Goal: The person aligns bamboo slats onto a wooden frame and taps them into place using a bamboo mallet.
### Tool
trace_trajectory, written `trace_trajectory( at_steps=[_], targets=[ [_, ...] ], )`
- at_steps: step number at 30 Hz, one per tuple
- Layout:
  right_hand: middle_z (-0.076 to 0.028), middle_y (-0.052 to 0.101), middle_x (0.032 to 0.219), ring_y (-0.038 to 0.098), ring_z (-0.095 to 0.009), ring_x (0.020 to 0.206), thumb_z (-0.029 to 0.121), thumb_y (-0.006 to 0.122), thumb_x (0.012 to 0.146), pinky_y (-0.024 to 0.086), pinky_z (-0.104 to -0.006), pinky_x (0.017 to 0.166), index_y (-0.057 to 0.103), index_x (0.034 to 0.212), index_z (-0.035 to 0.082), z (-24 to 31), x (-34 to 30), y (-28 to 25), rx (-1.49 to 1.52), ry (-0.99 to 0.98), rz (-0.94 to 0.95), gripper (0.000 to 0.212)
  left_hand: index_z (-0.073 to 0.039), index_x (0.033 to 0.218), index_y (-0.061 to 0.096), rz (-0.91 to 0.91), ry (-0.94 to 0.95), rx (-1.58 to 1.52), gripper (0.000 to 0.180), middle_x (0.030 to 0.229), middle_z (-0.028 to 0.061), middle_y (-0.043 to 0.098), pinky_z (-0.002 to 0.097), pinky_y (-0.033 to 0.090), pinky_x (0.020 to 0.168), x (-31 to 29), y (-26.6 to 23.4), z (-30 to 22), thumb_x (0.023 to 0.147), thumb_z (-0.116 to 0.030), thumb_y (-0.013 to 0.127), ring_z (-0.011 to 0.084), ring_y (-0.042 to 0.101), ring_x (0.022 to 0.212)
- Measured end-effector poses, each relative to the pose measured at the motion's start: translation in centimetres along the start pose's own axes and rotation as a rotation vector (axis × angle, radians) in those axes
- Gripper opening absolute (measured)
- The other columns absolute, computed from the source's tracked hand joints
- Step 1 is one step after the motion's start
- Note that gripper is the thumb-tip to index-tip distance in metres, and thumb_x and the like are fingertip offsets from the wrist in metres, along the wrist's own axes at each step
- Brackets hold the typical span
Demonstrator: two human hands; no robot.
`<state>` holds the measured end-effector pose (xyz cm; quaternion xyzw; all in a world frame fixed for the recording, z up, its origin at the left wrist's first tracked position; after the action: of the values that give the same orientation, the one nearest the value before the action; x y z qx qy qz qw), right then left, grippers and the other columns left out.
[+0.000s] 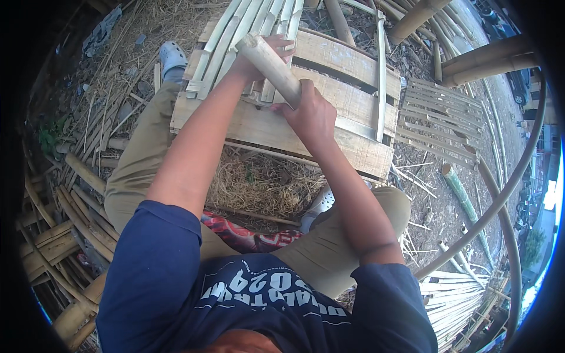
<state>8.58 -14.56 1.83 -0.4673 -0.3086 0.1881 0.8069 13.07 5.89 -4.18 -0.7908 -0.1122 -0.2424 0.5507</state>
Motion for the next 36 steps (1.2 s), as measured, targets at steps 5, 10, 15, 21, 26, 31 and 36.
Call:
trace_trajectory(
  at_steps=[5,10,15,21,26,31,36],
  targets=[
    [-0.017,0.073,0.089,0.074,-0.037,0.076,0.051,0.091,0.073,0.057,-0.0459,0.062,0.06,0.114,0.003,-0.5,-0.3,0.5,-0.042,0.001,0.01,0.07,-0.024,0.129,0.075,0.088,-0.011,0.18,0.038,0.148,-0.0042,0.063,0.0474,0.036,0.122,0.8,0.5,-1.1,0.101,-0.038,0.054,0.0209,0.049,0.146],
    [-0.017,0.072,0.089,0.074,-0.035,0.075,0.048,0.089,0.076,0.057,-0.0444,0.06,0.059,0.112,0.001,0.3,-0.3,0.4,-0.035,-0.012,-0.037,0.067,-0.027,0.129,0.074,0.1,-0.032,0.2,0.036,0.149,-0.0055,0.062,0.0473,0.035,0.122,0.6,0.6,-0.7,0.099,-0.036,0.057,0.0195,0.048,0.146],
    [-0.016,0.071,0.088,0.074,-0.035,0.075,0.049,0.09,0.075,0.057,-0.0446,0.06,0.059,0.111,0.002,0.2,-0.4,0.4,-0.052,0.004,-0.048,0.067,-0.028,0.126,0.075,0.079,-0.019,0.238,0.032,0.147,-0.006,0.063,0.0455,0.038,0.121,0.8,0.8,-1.0,0.097,-0.033,0.062,0.0185,0.049,0.145],
    [-0.016,0.071,0.086,0.074,-0.036,0.073,0.049,0.091,0.072,0.057,-0.0453,0.059,0.058,0.106,0.003,-0.1,0.2,0.4,-0.058,0.059,-0.016,0.066,-0.025,0.132,0.073,0.088,0.016,0.197,0.036,0.149,-0.0044,0.061,0.0474,0.035,0.123,0.7,0.4,-0.8,0.1,-0.03,0.057,0.02,0.047,0.147],
    [-0.015,0.071,0.082,0.074,-0.037,0.073,0.05,0.093,0.068,0.056,-0.0462,0.059,0.056,0.1,0.004,-0.2,0.5,0.3,-0.033,0.072,-0.01,0.066,-0.021,0.14,0.067,0.131,-0.032,0.178,0.043,0.15,-0.0019,0.06,0.046,0.035,0.123,1.0,-0.2,-1.3,0.098,-0.032,0.063,0.0225,0.048,0.147],
    [-0.016,0.073,0.083,0.075,-0.039,0.078,0.051,0.093,0.067,0.058,-0.0494,0.066,0.058,0.1,0.004,-0.5,1.0,0.1,0.008,0.136,0.127,0.067,-0.017,0.16,0.041,0.182,-0.169,0.175,0.066,0.159,0.0077,0.051,0.0476,0.03,0.125,1.2,-0.5,-1.9,0.102,-0.039,0.061,0.0258,0.044,0.15],
    [-0.02,0.075,0.088,0.075,-0.041,0.085,0.057,0.091,0.069,0.058,-0.0498,0.075,0.062,0.109,0.002,-2.0,1.1,-1.7,0.114,0.122,0.269,0.074,-0.011,0.158,0.045,0.242,-0.086,0.306,0.063,0.163,0.0052,0.047,0.0487,0.025,0.128,0.8,0.0,-2.3,0.103,-0.039,0.057,0.0242,0.037,0.155]
  ],
)
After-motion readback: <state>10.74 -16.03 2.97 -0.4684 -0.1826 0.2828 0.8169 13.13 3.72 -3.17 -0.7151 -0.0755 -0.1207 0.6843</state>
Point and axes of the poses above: each hand's wrist, its own x-axis towards the middle knuckle, its own y-axis out of the palm, z = x × y, the point moved 6 cm from there along x, towards the middle knuckle
